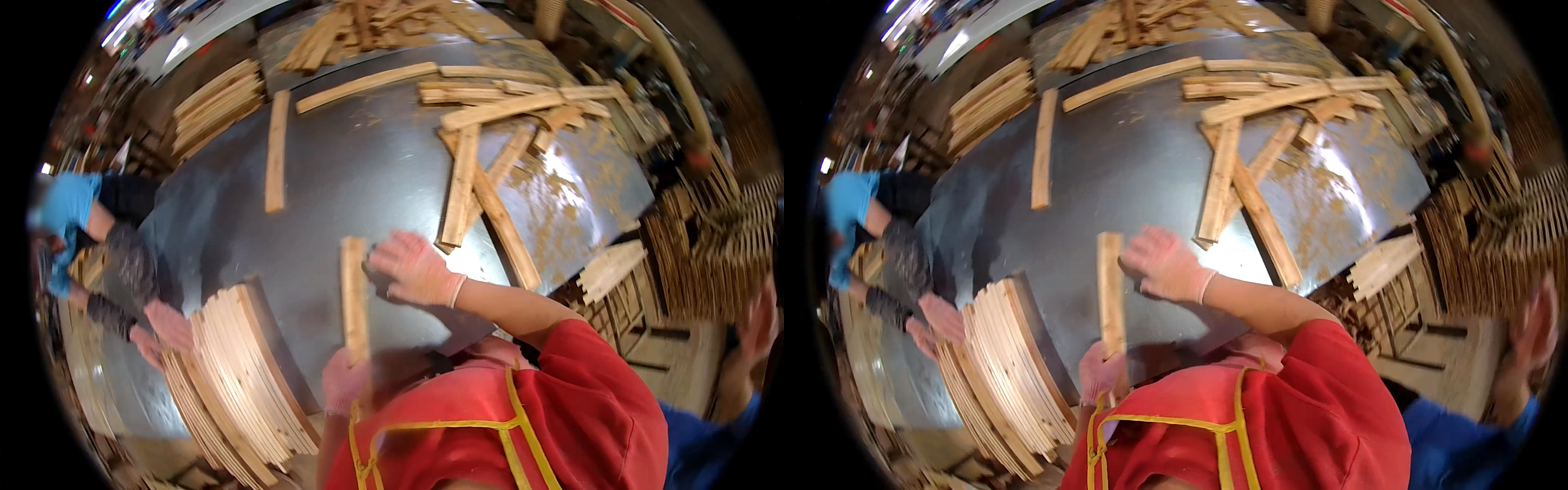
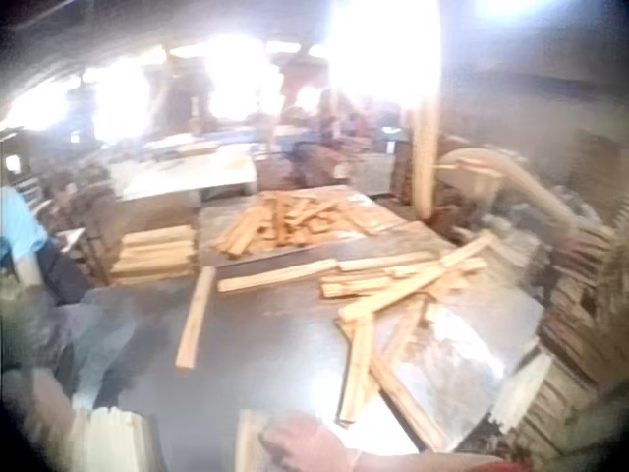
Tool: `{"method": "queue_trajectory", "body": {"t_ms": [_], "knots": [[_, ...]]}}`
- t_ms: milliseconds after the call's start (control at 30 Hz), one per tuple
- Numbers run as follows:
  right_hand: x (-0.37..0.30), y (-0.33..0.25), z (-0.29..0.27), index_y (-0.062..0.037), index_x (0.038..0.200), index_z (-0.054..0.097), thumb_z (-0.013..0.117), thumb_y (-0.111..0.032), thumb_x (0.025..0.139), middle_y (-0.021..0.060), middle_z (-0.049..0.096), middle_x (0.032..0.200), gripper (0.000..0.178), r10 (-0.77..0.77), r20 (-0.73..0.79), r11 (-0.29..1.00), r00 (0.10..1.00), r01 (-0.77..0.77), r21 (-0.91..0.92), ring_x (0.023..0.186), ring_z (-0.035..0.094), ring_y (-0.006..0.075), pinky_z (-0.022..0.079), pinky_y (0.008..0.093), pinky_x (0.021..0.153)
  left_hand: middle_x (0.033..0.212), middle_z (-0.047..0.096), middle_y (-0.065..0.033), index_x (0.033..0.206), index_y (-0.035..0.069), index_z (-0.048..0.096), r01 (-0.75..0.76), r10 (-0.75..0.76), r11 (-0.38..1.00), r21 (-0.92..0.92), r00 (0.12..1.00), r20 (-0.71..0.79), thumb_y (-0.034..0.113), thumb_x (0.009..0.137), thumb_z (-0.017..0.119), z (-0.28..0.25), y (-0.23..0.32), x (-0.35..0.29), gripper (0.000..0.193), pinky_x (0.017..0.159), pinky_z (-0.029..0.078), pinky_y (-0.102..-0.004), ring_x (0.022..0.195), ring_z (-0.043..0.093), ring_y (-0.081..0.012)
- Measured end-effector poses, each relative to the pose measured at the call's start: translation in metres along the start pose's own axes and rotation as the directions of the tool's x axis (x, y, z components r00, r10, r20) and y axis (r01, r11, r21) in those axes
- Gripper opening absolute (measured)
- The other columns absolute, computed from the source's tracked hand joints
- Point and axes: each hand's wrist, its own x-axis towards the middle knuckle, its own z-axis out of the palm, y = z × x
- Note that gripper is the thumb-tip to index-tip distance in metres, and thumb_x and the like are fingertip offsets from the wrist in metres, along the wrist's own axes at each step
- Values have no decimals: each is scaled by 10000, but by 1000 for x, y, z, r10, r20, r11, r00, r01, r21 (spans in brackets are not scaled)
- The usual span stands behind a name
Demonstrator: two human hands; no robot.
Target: The person picks up thin wooden planks from a metal table and stacks them into a neat pile. The person handles the planks one at a time, aligning them carefully to form a growing stack on the left side of the table.
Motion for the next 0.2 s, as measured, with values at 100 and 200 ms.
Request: {"method": "queue_trajectory", "body": {"t_ms": [100, 200], "knots": [[-19, 52, -28, -102, 1131, 705, 748, -355, 828, 144, 656, 1141, 397, 437, -169, 880, 883, -459, -122, 1229, 606, 359, 521, 479, 1011, 976, 766, -227, 1188, 96, 778, 111, -85, 991, 80, 958, -273, 384, 922, 711, 8, -68, -7, 398, 858, 576, -502, 951, 747, -419], [-28, 91, -80, -107, 1231, 756, 808, -359, 882, 136, 696, 1195, 433, 814, 117, 581, 570, -806, -113, 1246, 623, 319, 536, 474, 1027, 980, 775, -227, 1247, 128, 788, 183, -16, 871, 456, 938, -346, 381, 913, 728, -21, -113, 5, 423, 876, 584, -500, 951, 752, -409]]}}
